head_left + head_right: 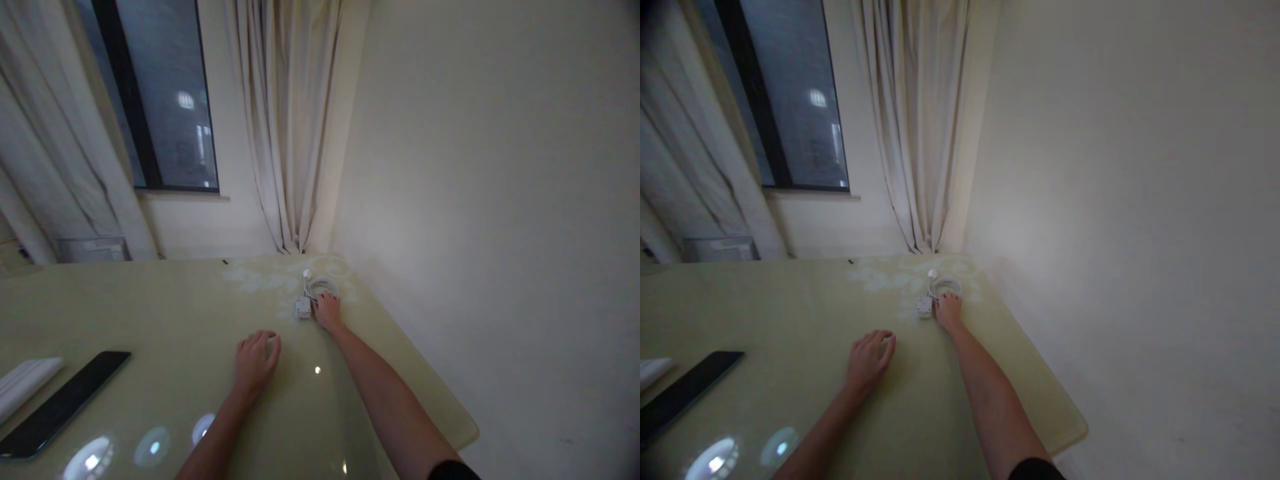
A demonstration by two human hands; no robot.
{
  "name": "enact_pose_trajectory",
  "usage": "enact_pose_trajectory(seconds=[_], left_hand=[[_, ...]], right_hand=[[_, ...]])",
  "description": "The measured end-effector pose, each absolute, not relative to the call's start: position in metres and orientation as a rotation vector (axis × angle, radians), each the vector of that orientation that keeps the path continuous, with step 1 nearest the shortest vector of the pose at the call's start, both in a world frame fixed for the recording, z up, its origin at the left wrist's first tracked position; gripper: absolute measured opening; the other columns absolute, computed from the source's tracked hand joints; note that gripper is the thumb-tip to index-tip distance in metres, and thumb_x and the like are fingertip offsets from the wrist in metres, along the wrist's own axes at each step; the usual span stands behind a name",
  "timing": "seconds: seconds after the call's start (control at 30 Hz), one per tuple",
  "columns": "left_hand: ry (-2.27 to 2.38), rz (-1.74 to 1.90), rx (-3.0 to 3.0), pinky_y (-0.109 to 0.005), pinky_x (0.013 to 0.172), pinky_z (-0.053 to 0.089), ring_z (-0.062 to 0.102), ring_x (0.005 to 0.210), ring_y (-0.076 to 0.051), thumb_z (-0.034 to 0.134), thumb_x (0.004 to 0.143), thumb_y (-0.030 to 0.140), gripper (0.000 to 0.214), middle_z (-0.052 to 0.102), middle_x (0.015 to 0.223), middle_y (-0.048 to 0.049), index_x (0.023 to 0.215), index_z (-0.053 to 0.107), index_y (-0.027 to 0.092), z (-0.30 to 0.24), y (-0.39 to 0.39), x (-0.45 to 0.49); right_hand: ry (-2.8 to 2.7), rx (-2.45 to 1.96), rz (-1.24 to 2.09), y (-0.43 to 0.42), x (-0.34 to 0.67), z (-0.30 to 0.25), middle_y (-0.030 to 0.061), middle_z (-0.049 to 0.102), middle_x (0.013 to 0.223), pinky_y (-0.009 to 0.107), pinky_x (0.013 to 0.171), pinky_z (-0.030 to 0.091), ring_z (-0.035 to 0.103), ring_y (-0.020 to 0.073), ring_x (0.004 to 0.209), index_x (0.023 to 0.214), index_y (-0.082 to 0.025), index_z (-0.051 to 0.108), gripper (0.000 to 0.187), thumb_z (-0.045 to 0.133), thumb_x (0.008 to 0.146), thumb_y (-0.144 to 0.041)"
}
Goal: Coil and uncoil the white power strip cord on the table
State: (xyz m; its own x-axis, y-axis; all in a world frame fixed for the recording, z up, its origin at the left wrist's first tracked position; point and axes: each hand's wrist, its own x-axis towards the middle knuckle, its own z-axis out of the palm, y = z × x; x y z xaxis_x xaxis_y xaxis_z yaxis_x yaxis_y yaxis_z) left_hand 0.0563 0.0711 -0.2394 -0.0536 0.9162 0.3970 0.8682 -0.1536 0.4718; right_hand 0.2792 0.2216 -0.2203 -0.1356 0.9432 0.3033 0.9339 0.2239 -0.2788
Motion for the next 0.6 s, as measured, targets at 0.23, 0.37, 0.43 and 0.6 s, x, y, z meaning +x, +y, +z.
enact_pose_trajectory(seconds=[0.23, 0.37, 0.43, 0.6], left_hand=[[2.01, 0.997, 2.097, -0.048, 0.111, 0.046, 0.064, 0.133, -0.032, 0.057, 0.098, 0.041, 0.056, 0.068, 0.148, -0.0156, 0.148, 0.06, 0.018, -0.255, 0.081, 0.056], [2.078, 1.024, 2.153, -0.053, 0.117, 0.043, 0.056, 0.14, -0.036, 0.061, 0.093, 0.033, 0.063, 0.06, 0.157, -0.0162, 0.154, 0.057, 0.018, -0.255, 0.076, 0.054], [2.067, 1.068, 2.16, -0.052, 0.115, 0.046, 0.06, 0.134, -0.034, 0.059, 0.094, 0.03, 0.052, 0.066, 0.149, -0.015, 0.145, 0.065, 0.02, -0.255, 0.073, 0.047], [1.962, 1.146, 2.163, -0.046, 0.111, 0.053, 0.066, 0.126, -0.031, 0.057, 0.097, 0.033, 0.038, 0.072, 0.138, -0.0125, 0.129, 0.074, 0.022, -0.258, 0.07, 0.029]], right_hand=[[-2.339, -1.568, 0.091, 0.176, 0.245, -0.223, 0.0125, 0.076, 0.113, 0.038, 0.098, 0.043, 0.065, 0.0269, 0.11, 0.107, -0.019, 0.08, 0.023, 0.062, 0.104, -0.033], [-2.415, -1.407, 0.14, 0.135, 0.228, -0.23, 0.0095, 0.075, 0.114, 0.034, 0.093, 0.047, 0.065, 0.0248, 0.109, 0.114, -0.022, 0.079, 0.02, 0.066, 0.104, -0.034], [-2.423, -1.353, 0.167, 0.122, 0.229, -0.232, 0.0088, 0.074, 0.112, 0.033, 0.093, 0.048, 0.065, 0.024, 0.107, 0.113, -0.022, 0.078, 0.018, 0.067, 0.103, -0.033], [-2.417, -1.273, 0.199, 0.112, 0.236, -0.234, 0.0097, 0.074, 0.113, 0.035, 0.095, 0.049, 0.065, 0.025, 0.108, 0.112, -0.02, 0.076, 0.016, 0.07, 0.1, -0.03]])
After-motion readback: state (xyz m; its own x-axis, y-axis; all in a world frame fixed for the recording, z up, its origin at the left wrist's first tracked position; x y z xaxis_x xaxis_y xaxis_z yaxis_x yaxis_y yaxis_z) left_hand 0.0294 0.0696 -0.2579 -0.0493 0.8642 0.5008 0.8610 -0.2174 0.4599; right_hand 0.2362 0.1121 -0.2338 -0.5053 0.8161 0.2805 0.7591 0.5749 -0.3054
